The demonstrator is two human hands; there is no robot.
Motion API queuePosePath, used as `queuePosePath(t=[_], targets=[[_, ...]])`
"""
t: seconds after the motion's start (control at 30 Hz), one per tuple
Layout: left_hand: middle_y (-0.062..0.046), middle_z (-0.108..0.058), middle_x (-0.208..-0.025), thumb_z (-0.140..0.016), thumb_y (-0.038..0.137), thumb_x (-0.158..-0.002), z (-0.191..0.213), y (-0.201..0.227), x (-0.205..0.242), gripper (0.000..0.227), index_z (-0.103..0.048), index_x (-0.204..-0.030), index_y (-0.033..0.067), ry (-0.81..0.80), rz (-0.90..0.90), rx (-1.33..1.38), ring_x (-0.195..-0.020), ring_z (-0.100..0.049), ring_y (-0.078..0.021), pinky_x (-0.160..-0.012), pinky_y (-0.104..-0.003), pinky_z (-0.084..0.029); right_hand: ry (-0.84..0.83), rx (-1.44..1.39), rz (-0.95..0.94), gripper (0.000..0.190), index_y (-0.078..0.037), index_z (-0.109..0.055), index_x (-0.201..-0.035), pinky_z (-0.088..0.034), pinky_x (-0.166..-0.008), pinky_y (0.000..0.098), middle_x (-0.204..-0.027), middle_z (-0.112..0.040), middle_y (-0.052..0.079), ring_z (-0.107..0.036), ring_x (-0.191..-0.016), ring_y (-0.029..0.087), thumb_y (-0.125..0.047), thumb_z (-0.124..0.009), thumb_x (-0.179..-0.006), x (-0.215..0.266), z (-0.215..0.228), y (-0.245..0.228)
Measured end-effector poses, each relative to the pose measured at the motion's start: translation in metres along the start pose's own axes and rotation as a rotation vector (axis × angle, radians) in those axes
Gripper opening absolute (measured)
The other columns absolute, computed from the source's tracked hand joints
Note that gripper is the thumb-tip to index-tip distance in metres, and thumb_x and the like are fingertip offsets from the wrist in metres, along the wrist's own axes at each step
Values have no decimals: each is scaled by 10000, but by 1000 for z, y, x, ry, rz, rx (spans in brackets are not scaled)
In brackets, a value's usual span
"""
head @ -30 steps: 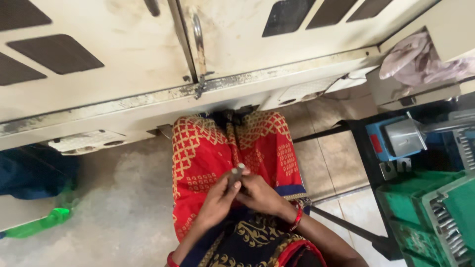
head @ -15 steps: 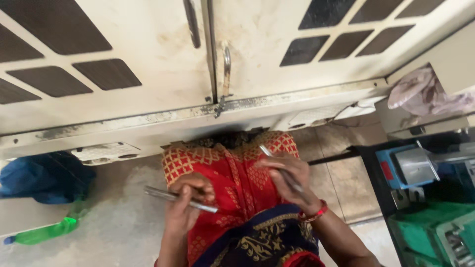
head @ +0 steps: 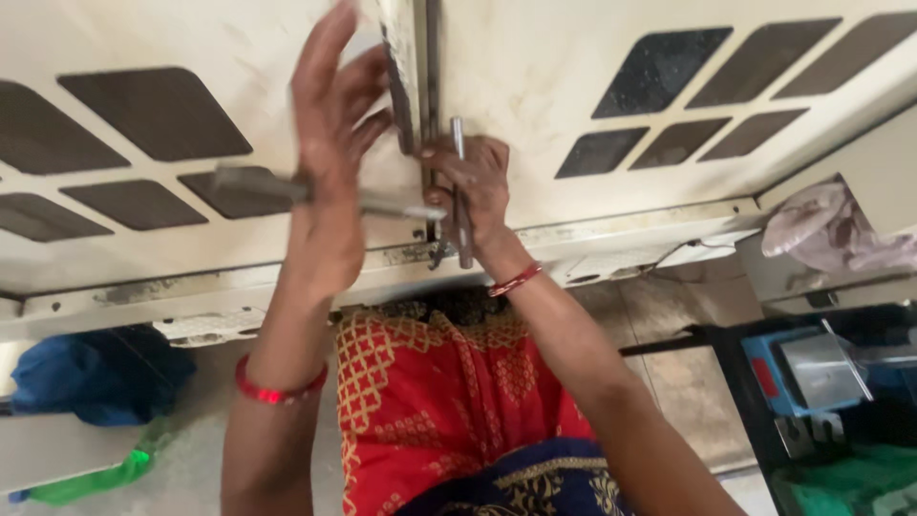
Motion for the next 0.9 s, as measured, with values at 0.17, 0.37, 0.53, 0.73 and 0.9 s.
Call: queuePosePath(t=[0.17, 0.37, 0.53, 0.73, 0.9], targets=[[-168, -537, -1285, -252, 895, -937, -10, -35, -47, 1025, -204, -1621, 133, -27, -18, 155, -1084, -506, -204, -890, -358, -444, 122, 117, 309, 275, -214, -604, -1150, -414, -976, 440, -1116, -678, 40, -639, -1100, 273, -323, -740, -937, 19, -14, 25], [-123, -560, -1055, -287, 948, -843, -29, -69, -21, 1169, -237, -1631, 86, 97, -2, 552, -814, -436, -120, -689, -269, -372, 96, 89, 311, 323, -278, -577, -1165, -440, -953, 438, -1105, -676, 31, -639, -1147, 270, -358, -799, -945, 30, -14, 33], [-85, -579, -863, -316, 992, -764, -37, -82, -7, 1289, -264, -1639, 46, 150, -26, 672, -588, -377, -51, -522, -194, -311, 91, -2, 318, 188, -221, -620, -1075, -441, -930, 443, -1064, -690, 36, -655, -1137, 282, -313, -746, -970, 19, -5, 20], [-92, -600, -894, -329, 966, -753, -33, -84, -3, 1258, -242, -1645, 83, 104, -45, 690, -605, -396, -59, -537, -190, -326, 57, 29, 281, 194, -173, -661, -885, -430, -884, 450, -958, -657, 46, -657, -1077, 288, -352, -686, -956, 12, -3, 13], [-78, -588, -845, -310, 973, -765, -35, -84, -2, 1261, -245, -1667, 95, 134, -54, 639, -585, -398, -49, -525, -186, -325, 25, 13, 265, 245, -175, -657, -894, -431, -901, 451, -962, -658, 34, -649, -1109, 285, -411, -712, -927, 15, -2, 15]])
Point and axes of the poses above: each hand's wrist, its own x-axis away from the middle knuckle, its own z-axis out of the back of the hand, y = z × x, the point moved 2 cm from there along -x, towards the middle knuckle
